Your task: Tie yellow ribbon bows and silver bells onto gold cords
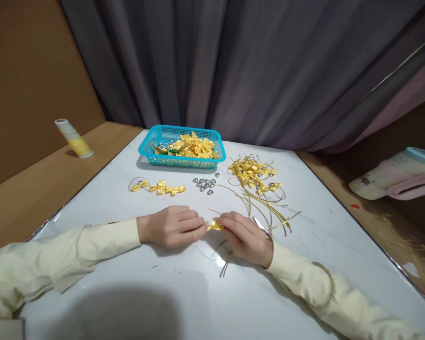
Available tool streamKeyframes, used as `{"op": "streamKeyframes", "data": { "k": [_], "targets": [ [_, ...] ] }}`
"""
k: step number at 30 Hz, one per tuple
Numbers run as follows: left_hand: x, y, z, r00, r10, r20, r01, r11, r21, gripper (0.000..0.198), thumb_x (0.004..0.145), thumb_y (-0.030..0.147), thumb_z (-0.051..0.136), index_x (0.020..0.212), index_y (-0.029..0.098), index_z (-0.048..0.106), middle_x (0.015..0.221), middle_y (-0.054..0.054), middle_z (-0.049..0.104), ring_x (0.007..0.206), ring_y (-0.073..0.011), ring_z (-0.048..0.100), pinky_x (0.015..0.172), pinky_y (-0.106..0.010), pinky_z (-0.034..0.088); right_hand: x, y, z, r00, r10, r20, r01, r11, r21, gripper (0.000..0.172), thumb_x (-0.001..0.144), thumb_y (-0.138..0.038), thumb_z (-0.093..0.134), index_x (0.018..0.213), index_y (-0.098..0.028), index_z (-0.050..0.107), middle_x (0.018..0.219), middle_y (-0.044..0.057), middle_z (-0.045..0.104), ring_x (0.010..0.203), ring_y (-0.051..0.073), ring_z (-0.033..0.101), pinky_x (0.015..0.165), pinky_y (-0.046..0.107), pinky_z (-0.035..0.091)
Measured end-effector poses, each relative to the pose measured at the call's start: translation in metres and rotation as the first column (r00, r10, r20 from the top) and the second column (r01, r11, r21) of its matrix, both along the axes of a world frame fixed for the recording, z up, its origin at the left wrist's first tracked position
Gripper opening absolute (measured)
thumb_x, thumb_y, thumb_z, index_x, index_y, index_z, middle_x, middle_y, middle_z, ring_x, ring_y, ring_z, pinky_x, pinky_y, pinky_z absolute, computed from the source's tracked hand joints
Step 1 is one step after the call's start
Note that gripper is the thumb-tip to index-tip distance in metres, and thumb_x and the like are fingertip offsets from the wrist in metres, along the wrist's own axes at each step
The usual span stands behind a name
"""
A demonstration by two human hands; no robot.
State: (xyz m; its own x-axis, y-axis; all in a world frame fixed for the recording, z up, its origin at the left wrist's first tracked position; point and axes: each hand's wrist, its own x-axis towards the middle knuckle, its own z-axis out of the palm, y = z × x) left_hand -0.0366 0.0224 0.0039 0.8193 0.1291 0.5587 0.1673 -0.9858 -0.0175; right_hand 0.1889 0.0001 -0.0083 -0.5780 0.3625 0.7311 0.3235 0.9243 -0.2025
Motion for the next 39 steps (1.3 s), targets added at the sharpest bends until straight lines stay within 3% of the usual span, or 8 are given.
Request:
{"op": "streamKeyframes", "data": {
  "k": [6, 12, 14, 18, 21, 32, 35, 39],
  "targets": [
    [-0.006, 0.002, 0.015, 0.97, -0.071, -0.232, 0.042, 0.991, -0.126, 0.021, 0.087, 0.019, 0.047, 0.094, 0.025, 0.067, 0.09, -0.007, 0.071, 0.072, -0.0179, 0.063, 0.051, -0.029, 0.045, 0.006, -0.002, 0.006, 0.996, 0.037, 0.075, -0.053, 0.972, 0.228, 0.034, 0.082, -0.003, 0.042, 0.115, -0.006, 0.049, 0.08, 0.013, 0.064, 0.068, 0.016, 0.059, 0.054, 0.027, 0.049],
    [-0.005, 0.004, 0.034, 0.997, -0.016, -0.073, -0.007, 0.953, -0.302, 0.015, 0.084, 0.032, 0.057, 0.092, 0.024, 0.066, 0.086, -0.006, 0.069, 0.071, -0.0168, 0.062, 0.057, -0.027, 0.046, 0.008, -0.003, 0.012, 0.995, -0.019, 0.096, -0.008, 0.961, 0.276, 0.037, 0.082, -0.004, 0.044, 0.119, -0.007, 0.048, 0.08, 0.013, 0.065, 0.066, 0.016, 0.06, 0.051, 0.028, 0.048],
    [-0.003, 0.004, 0.043, 0.998, 0.055, -0.035, -0.064, 0.923, -0.379, 0.032, 0.081, 0.045, 0.058, 0.097, 0.018, 0.063, 0.081, -0.008, 0.068, 0.072, -0.0182, 0.061, 0.063, -0.029, 0.047, 0.008, -0.002, 0.012, 0.997, -0.002, 0.079, -0.022, 0.952, 0.305, 0.035, 0.082, -0.004, 0.044, 0.117, -0.004, 0.049, 0.079, 0.014, 0.065, 0.068, 0.018, 0.06, 0.051, 0.029, 0.048],
    [0.0, 0.004, 0.061, 0.961, -0.012, -0.275, -0.197, 0.671, -0.715, 0.032, 0.093, 0.035, 0.039, 0.092, 0.016, 0.064, 0.079, -0.005, 0.067, 0.07, -0.0134, 0.061, 0.066, -0.023, 0.044, 0.006, -0.002, 0.013, 0.996, 0.051, 0.072, -0.075, 0.924, 0.374, 0.027, 0.081, -0.004, 0.046, 0.107, -0.005, 0.055, 0.075, 0.013, 0.065, 0.07, 0.019, 0.061, 0.051, 0.03, 0.05],
    [0.001, 0.003, 0.066, 0.947, -0.123, -0.296, -0.202, 0.488, -0.849, 0.03, 0.093, 0.031, 0.042, 0.085, 0.016, 0.066, 0.073, -0.003, 0.068, 0.063, -0.011, 0.06, 0.059, -0.019, 0.042, 0.003, -0.004, 0.015, 0.995, 0.035, 0.096, -0.069, 0.92, 0.385, 0.02, 0.078, -0.001, 0.053, 0.096, -0.008, 0.059, 0.074, 0.012, 0.065, 0.071, 0.02, 0.061, 0.05, 0.03, 0.05],
    [0.003, 0.003, 0.065, 0.941, -0.271, -0.203, -0.134, 0.253, -0.958, 0.025, 0.092, 0.024, 0.043, 0.096, 0.017, 0.067, 0.075, -0.005, 0.07, 0.065, -0.0129, 0.062, 0.063, -0.02, 0.047, 0.004, -0.007, 0.016, 0.988, 0.074, 0.138, -0.124, 0.91, 0.397, 0.012, 0.08, -0.002, 0.053, 0.088, -0.009, 0.059, 0.074, 0.013, 0.065, 0.069, 0.019, 0.061, 0.052, 0.03, 0.051],
    [0.002, 0.003, 0.062, 0.941, -0.278, -0.194, -0.124, 0.25, -0.96, 0.024, 0.092, 0.024, 0.043, 0.092, 0.017, 0.066, 0.07, -0.003, 0.069, 0.063, -0.0125, 0.062, 0.063, -0.02, 0.047, 0.005, -0.003, 0.008, 0.989, 0.12, 0.082, -0.143, 0.907, 0.397, 0.018, 0.084, -0.005, 0.046, 0.098, -0.008, 0.058, 0.076, 0.012, 0.064, 0.07, 0.018, 0.06, 0.053, 0.03, 0.051],
    [0.001, 0.004, 0.061, 0.938, -0.249, -0.24, -0.146, 0.343, -0.928, 0.024, 0.092, 0.022, 0.041, 0.083, 0.017, 0.063, 0.069, -0.001, 0.068, 0.062, -0.0109, 0.059, 0.062, -0.018, 0.044, 0.007, 0.001, 0.0, 0.99, 0.13, 0.052, -0.14, 0.93, 0.34, 0.027, 0.087, -0.008, 0.04, 0.109, -0.006, 0.054, 0.079, 0.012, 0.064, 0.071, 0.017, 0.06, 0.055, 0.03, 0.052]
  ]
}}
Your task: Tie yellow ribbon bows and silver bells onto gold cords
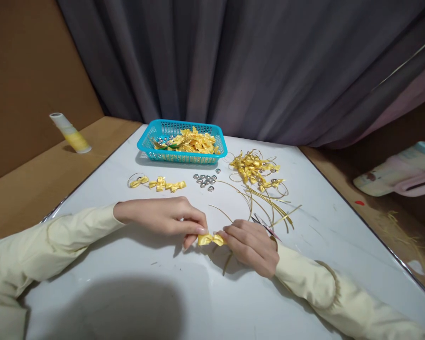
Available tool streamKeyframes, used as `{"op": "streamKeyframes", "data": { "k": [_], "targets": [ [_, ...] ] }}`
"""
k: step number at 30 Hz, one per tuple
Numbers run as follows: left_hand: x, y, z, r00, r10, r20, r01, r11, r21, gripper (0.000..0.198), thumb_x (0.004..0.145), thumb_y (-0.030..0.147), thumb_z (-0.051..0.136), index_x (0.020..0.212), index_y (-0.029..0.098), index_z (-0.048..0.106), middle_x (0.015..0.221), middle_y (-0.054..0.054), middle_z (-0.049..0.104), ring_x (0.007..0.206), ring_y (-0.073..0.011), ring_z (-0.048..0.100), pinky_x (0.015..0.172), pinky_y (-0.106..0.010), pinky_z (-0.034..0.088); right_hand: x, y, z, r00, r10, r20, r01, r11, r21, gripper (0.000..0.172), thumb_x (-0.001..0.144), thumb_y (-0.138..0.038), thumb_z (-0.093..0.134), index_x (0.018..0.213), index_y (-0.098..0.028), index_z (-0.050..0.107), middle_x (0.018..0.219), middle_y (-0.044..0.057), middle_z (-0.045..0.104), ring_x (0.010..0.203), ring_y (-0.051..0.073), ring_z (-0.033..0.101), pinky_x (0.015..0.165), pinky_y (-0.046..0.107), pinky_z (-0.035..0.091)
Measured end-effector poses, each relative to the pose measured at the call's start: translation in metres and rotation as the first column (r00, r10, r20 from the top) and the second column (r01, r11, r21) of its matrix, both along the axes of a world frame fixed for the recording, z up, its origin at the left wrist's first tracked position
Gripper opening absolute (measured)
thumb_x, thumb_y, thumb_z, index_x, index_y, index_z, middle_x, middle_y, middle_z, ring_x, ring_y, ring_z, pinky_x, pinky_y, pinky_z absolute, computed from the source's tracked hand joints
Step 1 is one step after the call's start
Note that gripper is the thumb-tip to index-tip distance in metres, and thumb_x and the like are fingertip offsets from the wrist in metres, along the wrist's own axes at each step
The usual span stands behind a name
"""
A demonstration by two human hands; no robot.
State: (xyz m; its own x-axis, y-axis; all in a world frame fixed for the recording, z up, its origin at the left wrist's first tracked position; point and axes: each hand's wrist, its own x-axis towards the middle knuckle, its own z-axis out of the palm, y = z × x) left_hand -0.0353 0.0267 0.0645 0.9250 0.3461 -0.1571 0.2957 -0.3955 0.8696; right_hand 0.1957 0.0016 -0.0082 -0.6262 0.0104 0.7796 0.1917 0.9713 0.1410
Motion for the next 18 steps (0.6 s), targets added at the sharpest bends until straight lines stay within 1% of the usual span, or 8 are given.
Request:
{"op": "streamKeyframes", "data": {
  "k": [5, 8, 10, 11, 12, 14, 16, 18],
  "targets": [
    [0.0, 0.0, 0.001, 0.998, 0.014, -0.057, -0.011, 0.998, 0.061, 0.026, 0.094, 0.025, 0.038, 0.081, 0.017, 0.059, 0.069, 0.0, 0.065, 0.062, -0.01, 0.058, 0.06, -0.017, 0.041, 0.0, 0.0, 0.0, 1.0, -0.024, -0.014, 0.024, 1.0, -0.013, 0.026, 0.086, -0.008, 0.042, 0.11, -0.008, 0.053, 0.077, 0.01, 0.063, 0.067, 0.016, 0.058, 0.053, 0.028, 0.049],
    [0.001, -0.004, -0.002, 0.993, 0.108, -0.048, -0.092, 0.959, 0.267, 0.027, 0.093, 0.036, 0.039, 0.091, 0.018, 0.058, 0.078, -0.002, 0.065, 0.067, -0.012, 0.058, 0.062, -0.02, 0.04, -0.001, -0.001, 0.003, 0.999, -0.037, 0.001, 0.037, 0.999, -0.034, 0.028, 0.082, -0.005, 0.047, 0.109, -0.005, 0.052, 0.076, 0.012, 0.063, 0.066, 0.017, 0.057, 0.052, 0.029, 0.048],
    [0.002, -0.008, -0.007, 0.991, 0.135, 0.008, -0.123, 0.872, 0.474, 0.034, 0.087, 0.047, 0.048, 0.102, 0.018, 0.055, 0.085, -0.004, 0.065, 0.07, -0.0147, 0.058, 0.064, -0.023, 0.04, -0.001, -0.002, 0.005, 0.998, -0.066, -0.001, 0.065, 0.997, -0.05, 0.029, 0.08, -0.004, 0.05, 0.109, -0.005, 0.052, 0.074, 0.013, 0.063, 0.066, 0.017, 0.057, 0.052, 0.029, 0.048],
    [0.003, -0.01, -0.01, 0.991, 0.124, 0.046, -0.128, 0.808, 0.575, 0.04, 0.084, 0.05, 0.052, 0.106, 0.017, 0.054, 0.085, -0.005, 0.065, 0.071, -0.016, 0.058, 0.064, -0.024, 0.04, -0.002, -0.002, 0.005, 0.997, -0.082, -0.011, 0.081, 0.995, -0.056, 0.029, 0.079, -0.005, 0.051, 0.109, -0.005, 0.052, 0.074, 0.012, 0.062, 0.066, 0.017, 0.056, 0.051, 0.029, 0.048],
    [0.003, -0.012, -0.014, 0.991, 0.103, 0.083, -0.132, 0.738, 0.662, 0.042, 0.084, 0.05, 0.052, 0.106, 0.015, 0.054, 0.084, -0.006, 0.064, 0.071, -0.0168, 0.058, 0.065, -0.025, 0.04, -0.002, -0.002, 0.004, 0.995, -0.097, -0.025, 0.095, 0.993, -0.063, 0.029, 0.079, -0.005, 0.051, 0.109, -0.006, 0.052, 0.073, 0.012, 0.062, 0.065, 0.017, 0.056, 0.051, 0.029, 0.048],
    [0.004, -0.015, -0.021, 0.989, 0.061, 0.135, -0.144, 0.615, 0.775, 0.03, 0.09, 0.04, 0.047, 0.103, 0.015, 0.055, 0.079, -0.006, 0.064, 0.071, -0.0165, 0.058, 0.064, -0.026, 0.04, -0.002, -0.001, 0.003, 0.992, -0.116, -0.053, 0.112, 0.991, -0.073, 0.03, 0.079, -0.005, 0.052, 0.108, -0.008, 0.051, 0.074, 0.011, 0.062, 0.064, 0.016, 0.055, 0.05, 0.028, 0.047],
    [0.005, -0.016, -0.027, 0.982, 0.02, 0.19, -0.17, 0.547, 0.82, 0.021, 0.093, 0.026, 0.041, 0.101, 0.014, 0.056, 0.077, -0.006, 0.065, 0.069, -0.0153, 0.057, 0.063, -0.025, 0.041, -0.002, -0.001, 0.003, 0.989, -0.13, -0.067, 0.123, 0.988, -0.091, 0.029, 0.079, -0.005, 0.054, 0.108, -0.009, 0.051, 0.074, 0.011, 0.062, 0.063, 0.016, 0.055, 0.05, 0.028, 0.046],
    [0.006, -0.016, -0.032, 0.966, -0.005, 0.259, -0.218, 0.528, 0.821, 0.019, 0.092, 0.018, 0.04, 0.102, 0.013, 0.056, 0.077, -0.006, 0.066, 0.068, -0.0147, 0.058, 0.062, -0.025, 0.042, -0.002, -0.002, 0.004, 0.987, -0.148, -0.067, 0.14, 0.984, -0.109, 0.029, 0.079, -0.004, 0.054, 0.107, -0.01, 0.051, 0.075, 0.011, 0.062, 0.064, 0.016, 0.055, 0.05, 0.027, 0.046]
  ]
}}
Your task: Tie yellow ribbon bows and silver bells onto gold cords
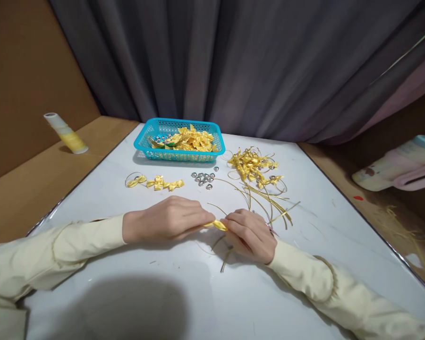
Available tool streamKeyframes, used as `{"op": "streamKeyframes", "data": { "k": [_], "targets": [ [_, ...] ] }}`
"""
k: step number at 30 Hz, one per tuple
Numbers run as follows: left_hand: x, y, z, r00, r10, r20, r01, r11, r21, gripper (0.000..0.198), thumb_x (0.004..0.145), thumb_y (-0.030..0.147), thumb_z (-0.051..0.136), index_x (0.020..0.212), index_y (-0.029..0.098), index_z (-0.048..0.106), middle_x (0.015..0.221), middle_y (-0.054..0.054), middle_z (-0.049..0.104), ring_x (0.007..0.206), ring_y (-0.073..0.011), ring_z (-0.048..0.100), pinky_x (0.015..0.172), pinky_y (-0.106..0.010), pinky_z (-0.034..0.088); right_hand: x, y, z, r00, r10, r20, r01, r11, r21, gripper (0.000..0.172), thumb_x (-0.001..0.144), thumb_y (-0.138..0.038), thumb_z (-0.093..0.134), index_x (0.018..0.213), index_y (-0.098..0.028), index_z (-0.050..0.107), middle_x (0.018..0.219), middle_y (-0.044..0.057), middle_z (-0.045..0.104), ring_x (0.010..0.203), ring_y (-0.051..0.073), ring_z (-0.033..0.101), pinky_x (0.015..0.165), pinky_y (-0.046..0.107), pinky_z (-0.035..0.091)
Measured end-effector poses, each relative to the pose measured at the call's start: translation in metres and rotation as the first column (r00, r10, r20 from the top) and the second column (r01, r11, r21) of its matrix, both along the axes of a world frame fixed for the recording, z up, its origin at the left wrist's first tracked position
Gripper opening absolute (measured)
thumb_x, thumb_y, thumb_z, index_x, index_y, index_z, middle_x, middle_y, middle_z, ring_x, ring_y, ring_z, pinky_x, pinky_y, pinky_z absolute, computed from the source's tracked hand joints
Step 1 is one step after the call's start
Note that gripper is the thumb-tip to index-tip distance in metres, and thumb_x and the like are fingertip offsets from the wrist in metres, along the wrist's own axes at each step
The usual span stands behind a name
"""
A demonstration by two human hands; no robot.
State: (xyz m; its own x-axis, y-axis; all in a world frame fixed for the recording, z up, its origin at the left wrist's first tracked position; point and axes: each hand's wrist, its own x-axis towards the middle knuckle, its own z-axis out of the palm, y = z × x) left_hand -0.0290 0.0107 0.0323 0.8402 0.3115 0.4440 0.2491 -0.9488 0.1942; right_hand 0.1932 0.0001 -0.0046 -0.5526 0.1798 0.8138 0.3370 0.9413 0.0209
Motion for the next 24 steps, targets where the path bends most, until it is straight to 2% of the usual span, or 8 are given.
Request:
{"op": "streamKeyframes", "data": {
  "k": [6, 15, 18, 19, 20, 21, 22, 24],
  "targets": [
    [0.003, 0.001, -0.006, 0.989, 0.035, 0.142, -0.017, 0.992, -0.125, 0.019, 0.09, 0.014, 0.044, 0.105, 0.011, 0.055, 0.082, -0.008, 0.066, 0.071, -0.0141, 0.059, 0.064, -0.024, 0.047, -0.002, -0.002, 0.005, 0.995, -0.075, -0.072, 0.076, 0.997, 0.01, 0.027, 0.078, -0.004, 0.057, 0.103, -0.012, 0.05, 0.073, 0.01, 0.062, 0.064, 0.015, 0.056, 0.052, 0.027, 0.049],
    [0.003, 0.0, -0.009, 0.983, 0.058, 0.176, -0.012, 0.968, -0.251, 0.023, 0.091, 0.012, 0.041, 0.11, 0.012, 0.054, 0.095, -0.01, 0.067, 0.084, -0.0151, 0.061, 0.075, -0.025, 0.048, -0.004, -0.004, 0.007, 0.99, -0.097, -0.106, 0.093, 0.995, -0.041, 0.03, 0.076, -0.003, 0.061, 0.102, -0.013, 0.05, 0.074, 0.009, 0.061, 0.065, 0.016, 0.058, 0.052, 0.028, 0.049],
    [0.003, -0.003, -0.009, 0.979, 0.105, 0.172, -0.035, 0.929, -0.368, 0.021, 0.091, 0.015, 0.042, 0.107, 0.013, 0.056, 0.095, -0.009, 0.067, 0.084, -0.0149, 0.061, 0.075, -0.025, 0.046, -0.004, -0.003, 0.005, 0.992, -0.088, -0.094, 0.085, 0.996, -0.031, 0.032, 0.076, -0.003, 0.061, 0.104, -0.011, 0.05, 0.075, 0.01, 0.061, 0.066, 0.017, 0.058, 0.053, 0.028, 0.049],
    [0.004, -0.004, -0.009, 0.977, 0.134, 0.164, -0.047, 0.892, -0.45, 0.019, 0.091, 0.017, 0.043, 0.103, 0.013, 0.057, 0.092, -0.008, 0.067, 0.082, -0.0144, 0.06, 0.073, -0.024, 0.046, -0.003, -0.003, 0.005, 0.993, -0.08, -0.09, 0.078, 0.997, -0.019, 0.032, 0.076, -0.003, 0.061, 0.105, -0.011, 0.05, 0.075, 0.01, 0.061, 0.066, 0.017, 0.057, 0.053, 0.028, 0.049],
    [0.005, -0.005, -0.009, 0.974, 0.165, 0.158, -0.05, 0.828, -0.558, 0.018, 0.091, 0.019, 0.043, 0.099, 0.014, 0.058, 0.088, -0.007, 0.067, 0.077, -0.0135, 0.06, 0.07, -0.024, 0.046, -0.003, -0.003, 0.004, 0.994, -0.071, -0.087, 0.071, 0.997, -0.006, 0.033, 0.075, -0.003, 0.061, 0.106, -0.011, 0.05, 0.075, 0.01, 0.061, 0.066, 0.017, 0.057, 0.053, 0.028, 0.049],
    [0.007, -0.005, -0.01, 0.969, 0.191, 0.154, -0.036, 0.73, -0.683, 0.017, 0.091, 0.022, 0.044, 0.095, 0.014, 0.058, 0.085, -0.006, 0.067, 0.071, -0.0122, 0.059, 0.065, -0.023, 0.045, -0.003, -0.003, 0.004, 0.994, -0.063, -0.085, 0.064, 0.998, -0.001, 0.035, 0.075, -0.003, 0.061, 0.107, -0.011, 0.05, 0.076, 0.01, 0.061, 0.066, 0.017, 0.057, 0.053, 0.028, 0.049],
    [0.008, -0.005, -0.011, 0.966, 0.209, 0.151, -0.004, 0.596, -0.803, 0.018, 0.091, 0.025, 0.044, 0.092, 0.014, 0.058, 0.081, -0.005, 0.066, 0.064, -0.0107, 0.056, 0.059, -0.022, 0.044, -0.003, -0.003, 0.004, 0.995, -0.057, -0.083, 0.056, 0.998, -0.011, 0.036, 0.075, -0.003, 0.061, 0.108, -0.011, 0.05, 0.077, 0.01, 0.061, 0.067, 0.017, 0.056, 0.054, 0.028, 0.049],
    [0.01, -0.001, -0.016, 0.965, 0.205, 0.162, 0.103, 0.272, -0.957, 0.019, 0.091, 0.029, 0.045, 0.089, 0.014, 0.056, 0.075, -0.004, 0.065, 0.053, -0.0081, 0.05, 0.048, -0.02, 0.039, -0.004, -0.004, 0.004, 0.994, -0.053, -0.098, 0.045, 0.995, -0.085, 0.037, 0.074, -0.004, 0.061, 0.109, -0.012, 0.05, 0.08, 0.011, 0.06, 0.07, 0.018, 0.056, 0.056, 0.03, 0.05]
  ]
}}
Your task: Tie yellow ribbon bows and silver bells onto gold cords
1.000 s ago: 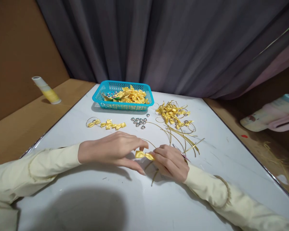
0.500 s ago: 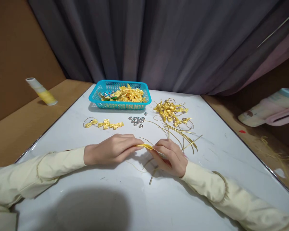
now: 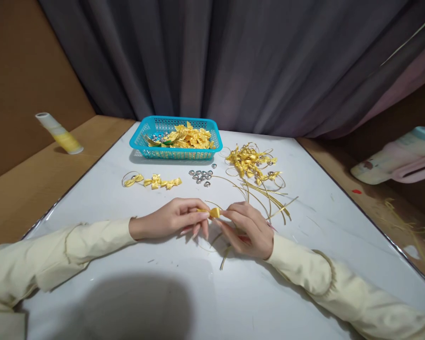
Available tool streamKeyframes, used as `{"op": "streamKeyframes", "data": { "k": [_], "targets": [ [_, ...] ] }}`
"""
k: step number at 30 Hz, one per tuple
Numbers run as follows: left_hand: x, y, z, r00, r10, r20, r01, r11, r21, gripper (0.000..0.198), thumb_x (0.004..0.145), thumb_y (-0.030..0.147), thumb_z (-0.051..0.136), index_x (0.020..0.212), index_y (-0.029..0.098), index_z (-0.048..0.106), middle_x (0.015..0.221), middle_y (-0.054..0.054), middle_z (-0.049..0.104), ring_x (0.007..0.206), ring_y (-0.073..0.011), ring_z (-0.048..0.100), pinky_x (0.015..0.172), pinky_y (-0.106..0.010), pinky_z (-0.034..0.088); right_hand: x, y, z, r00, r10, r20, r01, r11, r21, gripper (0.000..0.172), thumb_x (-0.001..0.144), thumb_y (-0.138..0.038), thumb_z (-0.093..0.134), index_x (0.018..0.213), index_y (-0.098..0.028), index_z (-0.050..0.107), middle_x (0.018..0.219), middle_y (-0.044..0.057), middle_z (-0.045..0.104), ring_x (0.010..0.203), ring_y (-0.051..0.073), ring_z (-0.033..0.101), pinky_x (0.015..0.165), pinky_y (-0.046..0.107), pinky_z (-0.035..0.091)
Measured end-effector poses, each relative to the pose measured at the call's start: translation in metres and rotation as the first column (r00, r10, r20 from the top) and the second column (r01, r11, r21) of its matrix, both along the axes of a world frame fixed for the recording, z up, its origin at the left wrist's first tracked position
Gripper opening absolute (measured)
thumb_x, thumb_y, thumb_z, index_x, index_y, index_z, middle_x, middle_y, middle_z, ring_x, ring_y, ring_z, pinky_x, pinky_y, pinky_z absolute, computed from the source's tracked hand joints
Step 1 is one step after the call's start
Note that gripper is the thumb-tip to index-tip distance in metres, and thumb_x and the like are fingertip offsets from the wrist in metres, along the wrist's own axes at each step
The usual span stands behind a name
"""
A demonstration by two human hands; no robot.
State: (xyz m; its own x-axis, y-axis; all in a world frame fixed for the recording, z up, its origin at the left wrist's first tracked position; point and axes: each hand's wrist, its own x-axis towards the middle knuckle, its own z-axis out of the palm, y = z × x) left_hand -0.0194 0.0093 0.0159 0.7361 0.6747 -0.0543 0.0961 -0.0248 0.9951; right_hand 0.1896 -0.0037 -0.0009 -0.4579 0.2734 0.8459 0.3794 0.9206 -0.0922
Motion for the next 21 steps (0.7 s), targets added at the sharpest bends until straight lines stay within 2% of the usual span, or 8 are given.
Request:
{"op": "streamKeyframes", "data": {
  "k": [3, 5, 7, 10, 13, 15, 17, 21],
  "targets": [
    [-0.001, 0.009, -0.009, 0.99, -0.089, 0.112, 0.122, 0.934, -0.337, 0.019, 0.089, 0.03, 0.049, 0.087, 0.012, 0.056, 0.067, -0.003, 0.064, 0.046, -0.006, 0.046, 0.043, -0.018, 0.033, -0.001, -0.001, 0.001, 0.998, 0.012, -0.066, -0.023, 0.984, -0.175, 0.031, 0.075, -0.006, 0.056, 0.105, -0.013, 0.052, 0.084, 0.012, 0.059, 0.076, 0.019, 0.056, 0.06, 0.032, 0.049],
    [-0.002, 0.016, -0.014, 0.983, -0.089, 0.162, 0.154, 0.88, -0.449, 0.017, 0.088, 0.028, 0.053, 0.086, 0.012, 0.056, 0.063, -0.003, 0.063, 0.045, -0.0056, 0.046, 0.044, -0.017, 0.033, -0.001, 0.0, 0.003, 0.996, 0.016, -0.093, -0.043, 0.954, -0.295, 0.022, 0.077, -0.007, 0.053, 0.098, -0.013, 0.054, 0.081, 0.011, 0.058, 0.074, 0.018, 0.055, 0.06, 0.032, 0.048],
    [-0.003, 0.02, -0.015, 0.977, -0.084, 0.194, 0.173, 0.845, -0.507, 0.015, 0.087, 0.027, 0.054, 0.085, 0.012, 0.056, 0.061, -0.002, 0.062, 0.046, -0.0058, 0.047, 0.045, -0.017, 0.035, -0.001, 0.002, 0.005, 0.995, 0.01, -0.095, -0.051, 0.893, -0.446, 0.011, 0.08, -0.011, 0.051, 0.088, -0.014, 0.056, 0.075, 0.009, 0.058, 0.067, 0.016, 0.053, 0.058, 0.03, 0.045],
    [-0.003, 0.022, -0.014, 0.975, -0.076, 0.208, 0.178, 0.824, -0.537, 0.014, 0.087, 0.024, 0.054, 0.084, 0.011, 0.057, 0.061, -0.003, 0.062, 0.047, -0.0066, 0.049, 0.046, -0.017, 0.036, -0.001, 0.005, 0.008, 0.992, 0.012, -0.125, -0.096, 0.711, -0.696, 0.014, 0.084, -0.021, 0.048, 0.075, -0.015, 0.057, 0.067, 0.004, 0.056, 0.059, 0.012, 0.05, 0.055, 0.026, 0.041],
    [-0.002, 0.022, -0.013, 0.977, -0.057, 0.205, 0.162, 0.823, -0.544, 0.013, 0.086, 0.023, 0.054, 0.084, 0.011, 0.057, 0.062, -0.003, 0.062, 0.048, -0.0067, 0.05, 0.047, -0.017, 0.037, -0.001, 0.007, 0.01, 0.977, 0.051, -0.205, -0.206, 0.438, -0.875, 0.023, 0.085, -0.031, 0.048, 0.072, -0.015, 0.059, 0.063, 0.002, 0.054, 0.057, 0.011, 0.05, 0.054, 0.025, 0.04],
    [-0.002, 0.022, -0.013, 0.978, -0.05, 0.204, 0.155, 0.827, -0.54, 0.012, 0.087, 0.022, 0.054, 0.084, 0.011, 0.056, 0.062, -0.003, 0.062, 0.048, -0.0066, 0.05, 0.048, -0.017, 0.038, -0.002, 0.007, 0.012, 0.965, 0.068, -0.252, -0.26, 0.29, -0.921, 0.026, 0.084, -0.035, 0.051, 0.072, -0.014, 0.06, 0.062, 0.001, 0.053, 0.056, 0.011, 0.049, 0.054, 0.024, 0.039],
    [-0.002, 0.022, -0.013, 0.98, -0.048, 0.195, 0.148, 0.831, -0.537, 0.012, 0.086, 0.022, 0.054, 0.084, 0.011, 0.056, 0.062, -0.003, 0.062, 0.049, -0.0067, 0.051, 0.049, -0.017, 0.038, -0.003, 0.007, 0.012, 0.958, 0.062, -0.281, -0.287, 0.215, -0.933, 0.025, 0.083, -0.035, 0.054, 0.072, -0.014, 0.062, 0.062, 0.001, 0.053, 0.056, 0.011, 0.049, 0.055, 0.024, 0.039],
    [-0.001, 0.022, -0.012, 0.984, -0.04, 0.175, 0.13, 0.834, -0.537, 0.015, 0.085, 0.024, 0.056, 0.083, 0.01, 0.057, 0.062, -0.004, 0.063, 0.049, -0.0068, 0.051, 0.049, -0.018, 0.038, -0.005, 0.006, 0.012, 0.957, 0.036, -0.288, -0.29, 0.159, -0.944, 0.023, 0.081, -0.033, 0.057, 0.07, -0.014, 0.063, 0.059, 0.0, 0.053, 0.053, 0.01, 0.047, 0.054, 0.024, 0.038]
  ]
}}
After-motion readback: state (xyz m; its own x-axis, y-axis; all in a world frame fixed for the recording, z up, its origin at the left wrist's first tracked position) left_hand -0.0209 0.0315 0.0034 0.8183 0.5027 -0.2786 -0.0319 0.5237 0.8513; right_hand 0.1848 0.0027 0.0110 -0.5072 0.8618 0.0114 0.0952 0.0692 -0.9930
